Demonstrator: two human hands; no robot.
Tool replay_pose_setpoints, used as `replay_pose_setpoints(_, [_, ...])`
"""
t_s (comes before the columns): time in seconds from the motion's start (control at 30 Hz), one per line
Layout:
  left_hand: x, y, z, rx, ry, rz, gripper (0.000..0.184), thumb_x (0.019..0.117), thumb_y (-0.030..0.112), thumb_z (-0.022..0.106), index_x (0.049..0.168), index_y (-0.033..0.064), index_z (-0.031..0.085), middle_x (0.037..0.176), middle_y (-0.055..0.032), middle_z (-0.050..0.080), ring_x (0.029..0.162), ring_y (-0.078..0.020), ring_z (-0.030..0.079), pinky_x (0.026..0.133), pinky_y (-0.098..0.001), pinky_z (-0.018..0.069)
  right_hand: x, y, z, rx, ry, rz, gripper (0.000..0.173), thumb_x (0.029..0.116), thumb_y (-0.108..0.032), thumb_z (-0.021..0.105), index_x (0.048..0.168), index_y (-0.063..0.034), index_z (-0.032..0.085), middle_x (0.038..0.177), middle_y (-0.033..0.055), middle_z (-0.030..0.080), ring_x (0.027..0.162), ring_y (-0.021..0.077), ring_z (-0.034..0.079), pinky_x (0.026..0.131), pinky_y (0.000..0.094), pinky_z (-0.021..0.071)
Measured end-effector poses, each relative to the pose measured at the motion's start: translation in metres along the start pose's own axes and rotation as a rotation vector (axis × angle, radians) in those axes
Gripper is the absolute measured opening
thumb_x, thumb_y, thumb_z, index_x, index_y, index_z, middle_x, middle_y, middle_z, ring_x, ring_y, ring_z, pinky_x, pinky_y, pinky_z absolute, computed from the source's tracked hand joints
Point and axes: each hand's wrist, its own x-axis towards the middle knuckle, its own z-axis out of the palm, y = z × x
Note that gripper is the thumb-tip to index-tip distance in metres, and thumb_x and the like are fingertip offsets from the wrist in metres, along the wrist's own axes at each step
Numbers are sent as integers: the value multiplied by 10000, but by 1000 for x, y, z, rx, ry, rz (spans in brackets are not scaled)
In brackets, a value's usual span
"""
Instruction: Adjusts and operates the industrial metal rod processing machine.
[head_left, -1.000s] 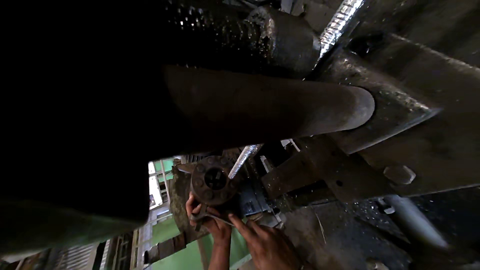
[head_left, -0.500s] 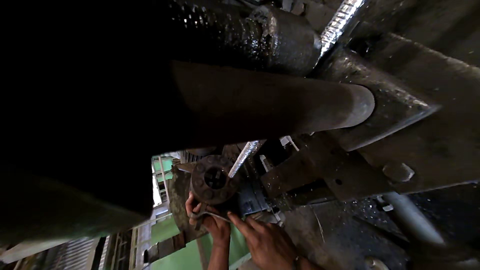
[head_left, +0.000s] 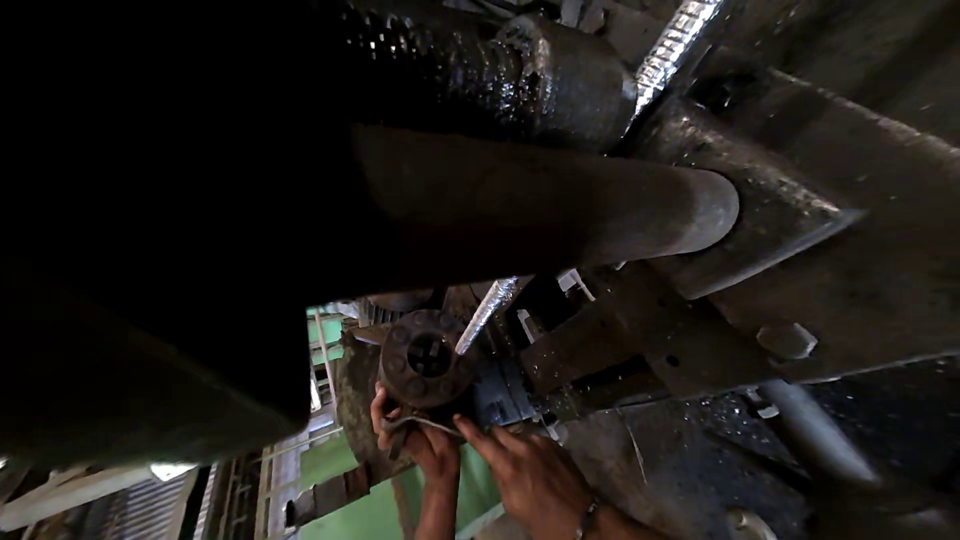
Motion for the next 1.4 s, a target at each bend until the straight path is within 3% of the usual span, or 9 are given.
replay_pose_setpoints(0.23, [5,-2,5,-113,75,30,438,1006,161,519,1425,120,398,1511,-83,454,1447,-253,399,1224,-456,316,0,1,5,17,23,-3,656,974,-122,547,1565,-378,424,961,55,697,580,228,639,498,422,556])
replay_pose_setpoints(0.4, [-3,-13,0,-23,85,29,412,1005,166,495,1389,48,406,1488,-149,450,1432,-293,410,1211,-487,329,-7,1,9,65,134,-23,591,1015,-163,534,1558,-374,440,951,27,697,590,196,639,494,397,557])
replay_pose_setpoints(0.53, [4,-2,4,-2,79,56,142,1015,269,484,1079,146,512,1469,-98,461,1459,-284,367,1225,-481,299,-13,2,13,44,109,-16,606,990,-142,548,1545,-371,460,973,35,704,586,205,646,484,402,556])
replay_pose_setpoints(0.73, [3,-4,3,44,74,63,148,1004,247,498,1096,131,506,1462,-102,464,1455,-282,371,1214,-470,316,-13,3,13,50,72,1,660,970,-127,570,1565,-375,432,965,48,694,576,213,636,485,412,553])
replay_pose_setpoints(0.83, [-8,-20,-2,53,92,35,202,973,214,538,1100,58,524,1448,-170,467,1421,-325,406,1200,-500,336,-11,5,9,40,120,-18,623,986,-141,558,1553,-374,449,952,37,683,577,198,628,478,393,548])
replay_pose_setpoints(1.0, [-3,-4,0,23,71,-27,307,980,255,547,1225,80,490,1497,-122,429,1468,-280,353,1226,-473,301,-12,8,8,43,79,-5,627,984,-142,560,1553,-382,447,997,42,696,598,214,646,501,409,565])
replay_pose_setpoints(1.13, [2,-5,1,32,78,72,159,995,205,511,1132,125,520,1478,-104,462,1453,-281,379,1216,-473,315,-14,8,11,39,89,2,606,998,-161,550,1549,-390,451,967,35,695,597,210,647,500,410,564])
replay_pose_setpoints(1.3, [1,-8,0,56,69,80,151,1011,228,500,1127,132,509,1489,-101,447,1457,-276,371,1216,-465,314,-14,5,10,42,78,10,596,1002,-165,539,1545,-396,457,975,34,696,610,211,650,513,407,565])
replay_pose_setpoints(1.4, [0,-10,1,55,56,95,233,1013,220,500,1226,127,492,1492,-115,445,1454,-294,374,1208,-478,329,-14,4,5,98,162,21,567,1025,-185,526,1548,-393,454,971,19,692,619,181,649,509,386,565])
